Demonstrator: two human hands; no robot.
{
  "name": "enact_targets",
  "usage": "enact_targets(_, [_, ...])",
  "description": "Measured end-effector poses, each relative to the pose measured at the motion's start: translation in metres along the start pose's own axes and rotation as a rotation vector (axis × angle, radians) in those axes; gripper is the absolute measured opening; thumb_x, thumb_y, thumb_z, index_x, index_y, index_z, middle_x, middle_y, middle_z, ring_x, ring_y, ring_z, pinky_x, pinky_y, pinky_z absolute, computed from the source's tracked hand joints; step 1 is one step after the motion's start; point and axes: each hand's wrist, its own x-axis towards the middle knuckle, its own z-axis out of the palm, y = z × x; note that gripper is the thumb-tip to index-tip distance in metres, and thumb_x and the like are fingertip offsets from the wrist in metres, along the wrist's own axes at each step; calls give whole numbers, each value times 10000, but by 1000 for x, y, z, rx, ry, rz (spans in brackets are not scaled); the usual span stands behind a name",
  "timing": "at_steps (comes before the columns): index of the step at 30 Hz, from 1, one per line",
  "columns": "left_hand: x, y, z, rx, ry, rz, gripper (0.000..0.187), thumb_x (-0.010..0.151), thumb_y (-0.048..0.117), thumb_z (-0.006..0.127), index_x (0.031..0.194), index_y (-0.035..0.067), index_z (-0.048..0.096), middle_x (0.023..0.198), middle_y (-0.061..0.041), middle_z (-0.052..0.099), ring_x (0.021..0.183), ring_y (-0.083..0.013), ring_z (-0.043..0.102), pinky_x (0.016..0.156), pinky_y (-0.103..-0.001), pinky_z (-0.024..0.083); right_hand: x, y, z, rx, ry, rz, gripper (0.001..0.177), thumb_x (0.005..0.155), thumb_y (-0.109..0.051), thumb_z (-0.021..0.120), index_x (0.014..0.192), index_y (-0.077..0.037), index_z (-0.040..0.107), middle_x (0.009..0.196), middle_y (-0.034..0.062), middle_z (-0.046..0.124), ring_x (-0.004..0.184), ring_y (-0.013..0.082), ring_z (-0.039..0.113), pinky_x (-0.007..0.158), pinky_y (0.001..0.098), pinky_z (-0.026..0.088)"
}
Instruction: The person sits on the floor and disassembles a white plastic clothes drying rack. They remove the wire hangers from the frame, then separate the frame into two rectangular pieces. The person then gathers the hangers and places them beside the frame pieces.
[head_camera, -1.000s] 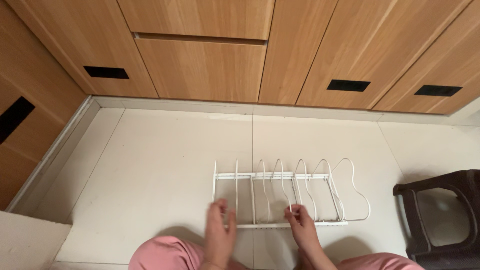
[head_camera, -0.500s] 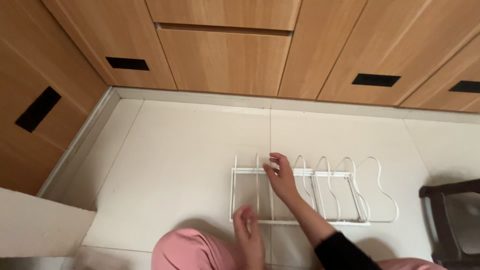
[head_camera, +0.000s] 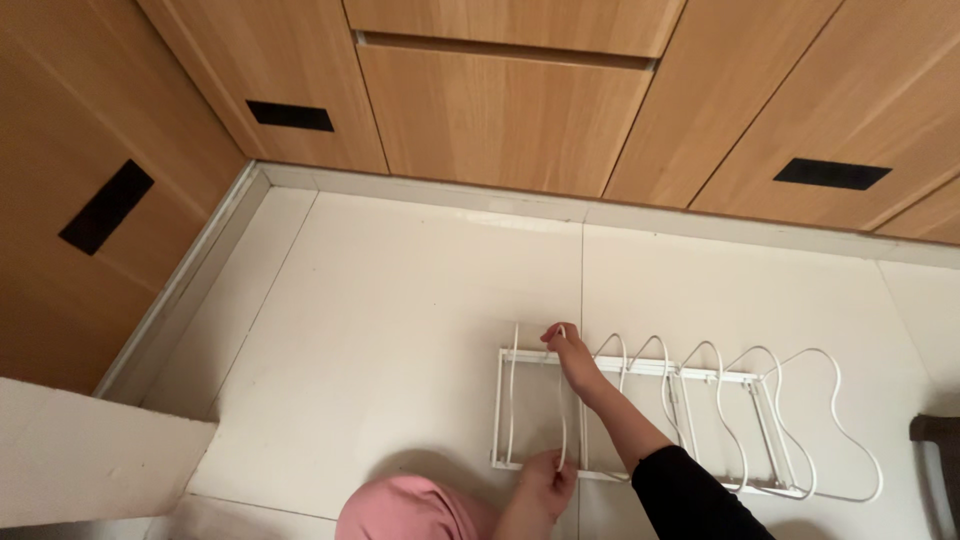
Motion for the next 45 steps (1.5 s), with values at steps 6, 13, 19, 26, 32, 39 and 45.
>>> enact_targets(6, [15, -7, -12, 149, 121, 130, 247, 945, -21, 551, 725, 72, 488, 595, -16, 392, 460, -155, 380, 411, -265, 371, -2, 6, 2, 12, 46, 124, 295, 917, -313, 431, 1107, -132, 566, 1144, 84, 612, 1062, 288, 520, 880, 495, 495])
enact_targets(13, [8, -13, -22, 297, 242, 166, 259, 958, 36, 622, 725, 68, 513, 597, -45, 447, 473, -182, 455, 412, -274, 370, -17, 4, -1, 87, 46, 48, 290, 974, -332, 368, 1035, -129, 566, 1111, 71, 599, 1081, 216, 510, 887, 502, 541])
enact_targets(19, [3, -16, -39, 301, 144, 63, 273, 943, 4, 544, 698, 97, 468, 580, -28, 431, 459, -152, 452, 388, -258, 343, -40, -3, 4, 57, 59, -116, 242, 972, -251, 395, 1015, -97, 577, 1035, 77, 635, 978, 207, 575, 874, 438, 539])
enact_targets(26, [13, -11, -43, 435, 182, 102, 326, 956, 44, 586, 663, 105, 458, 554, -32, 429, 450, -170, 466, 371, -273, 294, -56, -24, -1, 179, 113, -59, 258, 945, -151, 369, 1052, -78, 591, 1019, 76, 599, 942, 195, 566, 835, 500, 640])
enact_targets(32, [2, -8, -19, 593, 166, 256, 200, 991, 206, 597, 831, 113, 520, 663, -18, 498, 548, -152, 504, 532, -327, 483, -77, -54, -27, 353, 146, -368, 371, 935, -158, 348, 1235, -50, 538, 1347, 132, 584, 1356, 248, 524, 951, 481, 570])
enact_targets(39, [-66, -24, 38, 675, 18, 361, 306, 1026, 357, 460, 1134, 75, 510, 927, -123, 642, 740, -260, 659, 819, -488, 620, -154, -111, -50, 377, 249, -312, 520, 1046, -365, 346, 1481, -80, 318, 1420, 180, 539, 1200, 362, 632, 825, 470, 619])
enact_targets(45, [-159, -41, 87, 1253, -15, 1142, 643, 951, 384, 642, 1442, 39, 411, 1406, -143, 544, 1342, -305, 523, 1116, -477, 411, -186, -159, -52, 389, 337, -545, 453, 1095, -409, 296, 1324, -27, 375, 1268, 273, 639, 993, 393, 751, 702, 452, 629])
